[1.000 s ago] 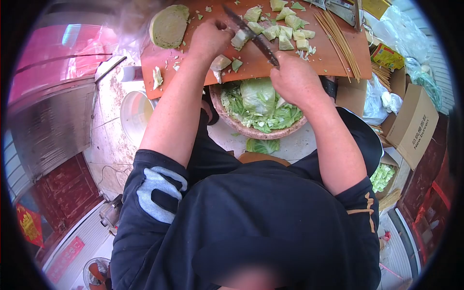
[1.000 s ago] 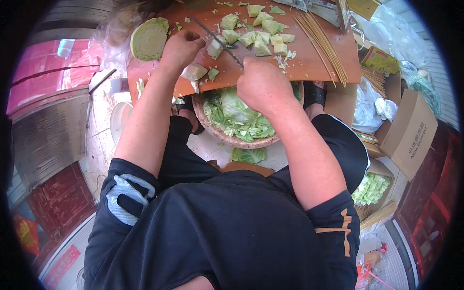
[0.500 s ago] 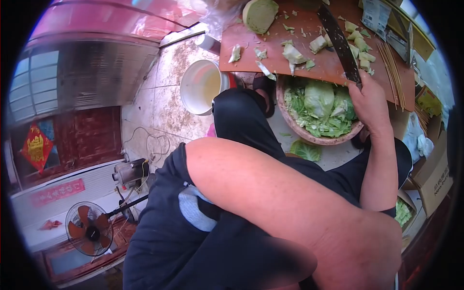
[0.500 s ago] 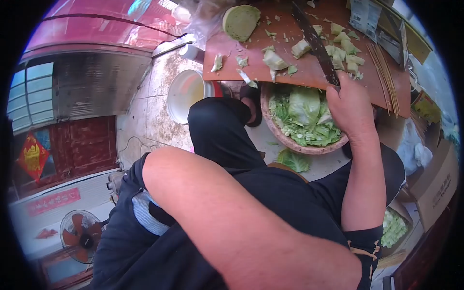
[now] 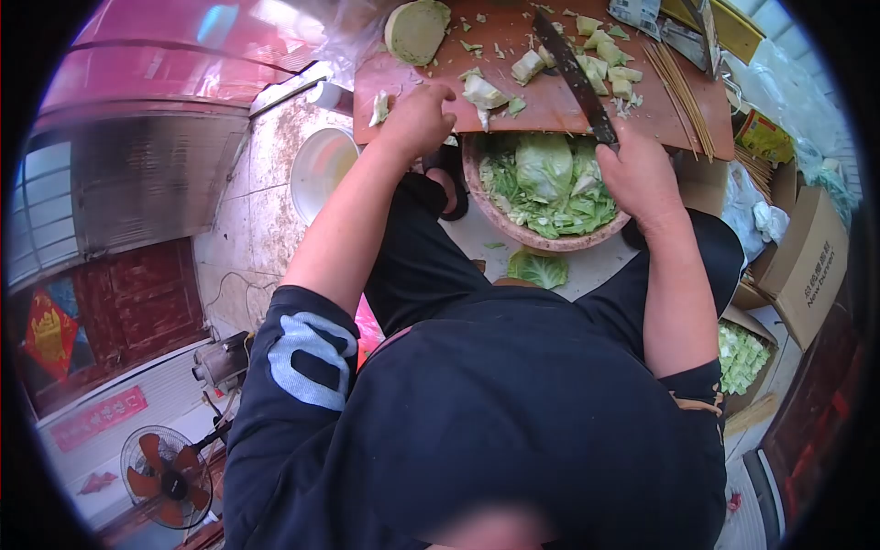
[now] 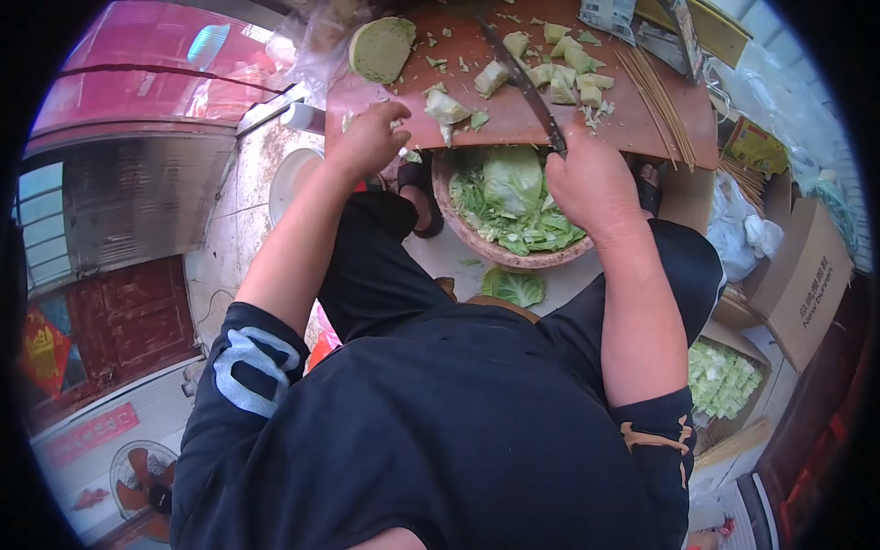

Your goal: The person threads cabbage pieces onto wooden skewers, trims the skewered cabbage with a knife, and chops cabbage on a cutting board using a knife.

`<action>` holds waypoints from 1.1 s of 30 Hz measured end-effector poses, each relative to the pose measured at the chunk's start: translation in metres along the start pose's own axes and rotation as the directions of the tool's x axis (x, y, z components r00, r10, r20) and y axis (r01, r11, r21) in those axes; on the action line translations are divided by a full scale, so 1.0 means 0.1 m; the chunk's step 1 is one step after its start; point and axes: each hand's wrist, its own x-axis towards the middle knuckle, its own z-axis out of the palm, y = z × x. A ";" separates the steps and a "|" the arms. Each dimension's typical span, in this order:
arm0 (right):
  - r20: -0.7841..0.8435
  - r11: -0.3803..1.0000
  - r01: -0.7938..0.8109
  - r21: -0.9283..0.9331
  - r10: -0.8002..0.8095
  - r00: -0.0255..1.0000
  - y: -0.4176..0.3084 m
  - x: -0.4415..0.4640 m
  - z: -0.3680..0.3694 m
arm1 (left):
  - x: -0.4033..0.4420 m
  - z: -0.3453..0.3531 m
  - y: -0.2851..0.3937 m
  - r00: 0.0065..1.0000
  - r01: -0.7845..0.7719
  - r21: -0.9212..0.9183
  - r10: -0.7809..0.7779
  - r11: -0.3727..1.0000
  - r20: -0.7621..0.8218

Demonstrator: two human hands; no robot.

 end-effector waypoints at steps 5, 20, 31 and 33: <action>0.028 1.000 -0.002 -0.025 0.003 1.000 -0.07 0.05 0.05 | 0.46 0.28 -0.09 0.991 -0.024 -0.086 0.012 0.996 -0.133; 0.196 0.999 0.030 0.014 -0.032 0.980 -0.19 0.23 0.18 | 0.75 0.42 -0.05 0.648 0.761 -0.411 -0.551 0.503 0.526; 0.294 1.000 0.000 0.019 -0.006 0.956 -0.25 0.15 0.55 | 0.43 0.71 0.12 0.611 0.726 -0.685 -0.513 0.059 0.603; 0.311 1.000 0.016 0.007 -0.017 0.950 -0.27 0.14 0.60 | 0.39 0.77 0.15 0.637 0.629 -0.777 -0.551 -0.032 0.539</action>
